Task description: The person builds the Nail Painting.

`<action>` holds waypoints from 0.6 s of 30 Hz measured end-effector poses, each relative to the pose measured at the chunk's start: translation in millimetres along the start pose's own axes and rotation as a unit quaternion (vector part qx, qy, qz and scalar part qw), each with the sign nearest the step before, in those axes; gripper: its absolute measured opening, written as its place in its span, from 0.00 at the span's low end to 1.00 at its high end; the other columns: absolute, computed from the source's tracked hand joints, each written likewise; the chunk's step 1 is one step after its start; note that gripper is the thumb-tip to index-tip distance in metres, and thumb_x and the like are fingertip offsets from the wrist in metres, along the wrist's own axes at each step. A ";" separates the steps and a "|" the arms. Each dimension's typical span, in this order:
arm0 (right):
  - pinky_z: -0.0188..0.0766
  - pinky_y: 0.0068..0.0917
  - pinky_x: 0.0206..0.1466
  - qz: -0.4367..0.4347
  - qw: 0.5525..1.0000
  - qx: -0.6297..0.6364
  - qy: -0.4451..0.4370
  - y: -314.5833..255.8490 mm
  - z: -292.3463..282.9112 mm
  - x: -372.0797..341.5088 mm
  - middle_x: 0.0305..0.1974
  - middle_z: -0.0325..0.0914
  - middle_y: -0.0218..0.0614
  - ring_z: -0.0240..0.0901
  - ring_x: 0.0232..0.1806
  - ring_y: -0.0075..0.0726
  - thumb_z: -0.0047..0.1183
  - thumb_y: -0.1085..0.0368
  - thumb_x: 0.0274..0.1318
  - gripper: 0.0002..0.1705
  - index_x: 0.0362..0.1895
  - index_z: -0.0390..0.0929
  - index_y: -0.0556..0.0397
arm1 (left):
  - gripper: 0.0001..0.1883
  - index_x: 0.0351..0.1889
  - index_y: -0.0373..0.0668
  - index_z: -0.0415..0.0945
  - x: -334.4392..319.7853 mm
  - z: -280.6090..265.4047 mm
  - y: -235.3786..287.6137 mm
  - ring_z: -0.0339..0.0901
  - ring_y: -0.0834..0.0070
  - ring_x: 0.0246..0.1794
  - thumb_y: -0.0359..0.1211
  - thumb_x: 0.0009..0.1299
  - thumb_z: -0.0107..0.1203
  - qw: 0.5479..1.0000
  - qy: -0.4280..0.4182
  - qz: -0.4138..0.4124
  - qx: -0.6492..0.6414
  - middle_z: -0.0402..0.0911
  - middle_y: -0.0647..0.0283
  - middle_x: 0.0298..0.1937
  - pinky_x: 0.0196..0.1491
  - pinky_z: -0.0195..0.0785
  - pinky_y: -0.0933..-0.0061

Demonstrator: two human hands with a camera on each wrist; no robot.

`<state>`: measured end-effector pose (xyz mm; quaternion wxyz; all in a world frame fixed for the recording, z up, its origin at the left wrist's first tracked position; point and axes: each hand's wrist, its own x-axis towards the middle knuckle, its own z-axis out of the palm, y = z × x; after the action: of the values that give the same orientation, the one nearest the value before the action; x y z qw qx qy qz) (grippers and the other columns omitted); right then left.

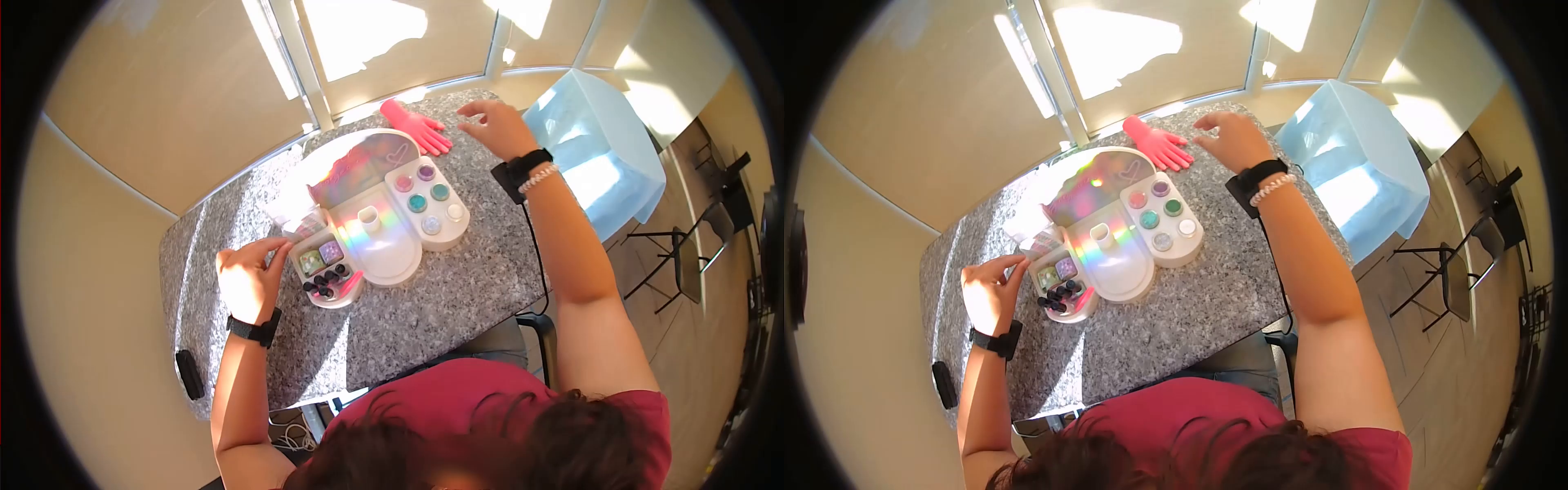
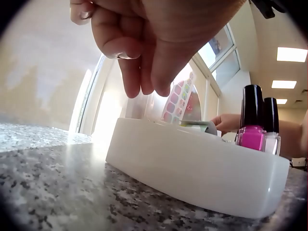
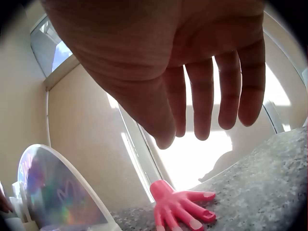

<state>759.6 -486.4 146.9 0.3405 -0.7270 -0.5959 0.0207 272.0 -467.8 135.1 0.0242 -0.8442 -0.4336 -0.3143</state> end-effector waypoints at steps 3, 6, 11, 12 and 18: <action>0.81 0.45 0.65 -0.027 0.996 -0.044 -0.079 5.9 27.7 5.9 0.59 0.90 0.47 0.85 0.58 0.50 0.73 0.46 0.63 0.30 0.63 0.89 0.49 | 0.20 0.56 0.49 0.93 5.7 -3.1 -16.0 0.87 0.72 0.37 0.42 0.67 0.80 0.993 -0.043 -0.084 -0.071 0.95 0.63 0.47 0.56 0.72 0.61; 0.75 0.48 0.74 -0.046 0.990 -0.066 -0.114 -11.1 55.1 6.3 0.66 0.84 0.54 0.80 0.68 0.57 0.74 0.42 0.60 0.42 0.71 0.82 0.54 | 0.40 0.76 0.48 0.79 5.4 11.0 -38.0 0.87 0.61 0.59 0.34 0.64 0.82 0.975 -0.079 -0.066 -0.197 0.86 0.56 0.72 0.76 0.70 0.51; 0.78 0.51 0.72 -0.080 0.986 -0.135 -0.058 2.9 101.8 24.3 0.66 0.85 0.52 0.82 0.68 0.57 0.74 0.31 0.54 0.55 0.78 0.75 0.52 | 0.52 0.87 0.45 0.64 -6.7 36.6 -67.0 0.69 0.56 0.82 0.35 0.65 0.82 0.915 -0.210 -0.084 -0.333 0.70 0.51 0.85 0.86 0.55 0.48; 0.78 0.52 0.72 -0.040 0.987 -0.121 -0.102 -1.4 99.2 27.4 0.67 0.85 0.50 0.82 0.69 0.57 0.74 0.31 0.53 0.56 0.79 0.75 0.48 | 0.52 0.87 0.44 0.65 -8.5 39.2 -69.1 0.69 0.56 0.82 0.35 0.66 0.81 0.902 -0.219 -0.095 -0.359 0.72 0.49 0.84 0.86 0.54 0.48; 0.78 0.49 0.72 0.029 0.988 -0.070 -0.134 -11.4 65.1 22.3 0.64 0.86 0.58 0.83 0.67 0.60 0.73 0.38 0.58 0.53 0.82 0.72 0.46 | 0.49 0.85 0.41 0.66 -9.4 21.9 -41.1 0.72 0.58 0.79 0.35 0.67 0.79 0.885 -0.254 -0.117 -0.372 0.79 0.50 0.76 0.84 0.58 0.52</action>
<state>728.0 -435.6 111.3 0.2050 -0.7567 -0.6147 0.0863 248.5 -442.0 102.9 -0.4397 -0.7851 -0.3720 -0.2277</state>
